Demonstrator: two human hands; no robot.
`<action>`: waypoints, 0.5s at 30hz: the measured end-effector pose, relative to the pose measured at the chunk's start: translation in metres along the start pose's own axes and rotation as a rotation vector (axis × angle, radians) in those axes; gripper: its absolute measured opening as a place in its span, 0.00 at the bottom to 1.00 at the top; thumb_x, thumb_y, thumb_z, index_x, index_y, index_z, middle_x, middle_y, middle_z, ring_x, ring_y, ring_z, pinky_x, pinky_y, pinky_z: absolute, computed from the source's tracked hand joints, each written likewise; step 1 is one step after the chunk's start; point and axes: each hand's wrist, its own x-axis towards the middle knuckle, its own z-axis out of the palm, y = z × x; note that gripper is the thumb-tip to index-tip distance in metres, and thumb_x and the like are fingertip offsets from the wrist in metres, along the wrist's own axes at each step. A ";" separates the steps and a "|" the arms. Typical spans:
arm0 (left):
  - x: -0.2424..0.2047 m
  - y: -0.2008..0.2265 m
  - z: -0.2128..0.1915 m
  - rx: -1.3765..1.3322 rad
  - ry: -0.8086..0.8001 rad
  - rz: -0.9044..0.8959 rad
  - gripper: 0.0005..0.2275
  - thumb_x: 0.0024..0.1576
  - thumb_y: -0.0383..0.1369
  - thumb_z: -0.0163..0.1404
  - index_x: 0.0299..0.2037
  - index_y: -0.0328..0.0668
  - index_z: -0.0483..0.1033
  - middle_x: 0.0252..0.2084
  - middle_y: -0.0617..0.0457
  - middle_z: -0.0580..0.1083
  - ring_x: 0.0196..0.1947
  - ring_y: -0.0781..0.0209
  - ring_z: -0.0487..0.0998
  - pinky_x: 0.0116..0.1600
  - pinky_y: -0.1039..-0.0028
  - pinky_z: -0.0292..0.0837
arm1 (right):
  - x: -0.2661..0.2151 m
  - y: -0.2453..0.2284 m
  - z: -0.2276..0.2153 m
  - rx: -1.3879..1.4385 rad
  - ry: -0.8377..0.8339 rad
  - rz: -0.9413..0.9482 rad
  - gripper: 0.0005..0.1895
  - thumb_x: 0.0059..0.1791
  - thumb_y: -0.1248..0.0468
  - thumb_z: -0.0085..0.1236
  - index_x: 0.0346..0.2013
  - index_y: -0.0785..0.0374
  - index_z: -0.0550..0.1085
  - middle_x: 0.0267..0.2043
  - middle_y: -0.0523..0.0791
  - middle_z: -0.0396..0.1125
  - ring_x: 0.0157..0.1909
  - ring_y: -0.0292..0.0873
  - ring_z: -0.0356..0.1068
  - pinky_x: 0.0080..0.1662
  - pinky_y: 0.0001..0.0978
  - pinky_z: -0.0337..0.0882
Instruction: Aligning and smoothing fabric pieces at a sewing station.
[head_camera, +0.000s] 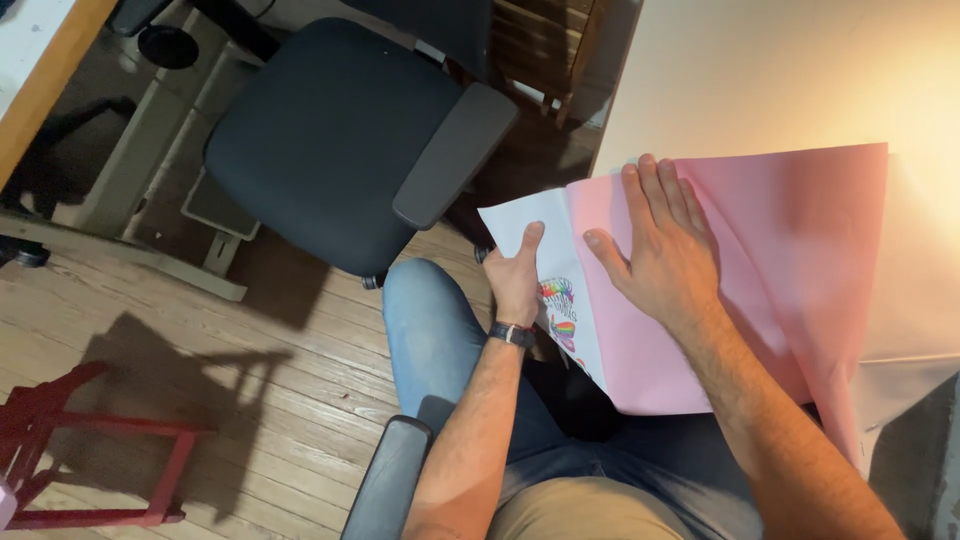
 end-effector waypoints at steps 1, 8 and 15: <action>-0.003 -0.001 -0.001 0.003 -0.001 -0.008 0.11 0.47 0.34 0.70 0.25 0.38 0.81 0.21 0.51 0.77 0.22 0.71 0.73 0.27 0.77 0.72 | -0.003 0.001 -0.001 -0.014 0.012 -0.007 0.46 0.55 0.34 0.40 0.73 0.69 0.62 0.76 0.57 0.54 0.79 0.53 0.48 0.77 0.45 0.42; -0.012 -0.012 -0.010 0.067 -0.016 -0.005 0.11 0.47 0.35 0.70 0.25 0.37 0.82 0.21 0.50 0.77 0.21 0.70 0.73 0.26 0.77 0.73 | -0.020 0.003 -0.001 -0.003 0.077 -0.036 0.43 0.56 0.37 0.44 0.72 0.70 0.64 0.75 0.57 0.57 0.78 0.54 0.50 0.76 0.45 0.45; -0.023 -0.020 -0.021 0.151 -0.022 -0.030 0.11 0.46 0.35 0.70 0.26 0.37 0.81 0.21 0.50 0.76 0.22 0.69 0.73 0.27 0.76 0.71 | -0.038 0.004 -0.006 0.001 0.119 -0.064 0.43 0.55 0.40 0.47 0.71 0.74 0.63 0.74 0.61 0.57 0.77 0.58 0.53 0.76 0.46 0.47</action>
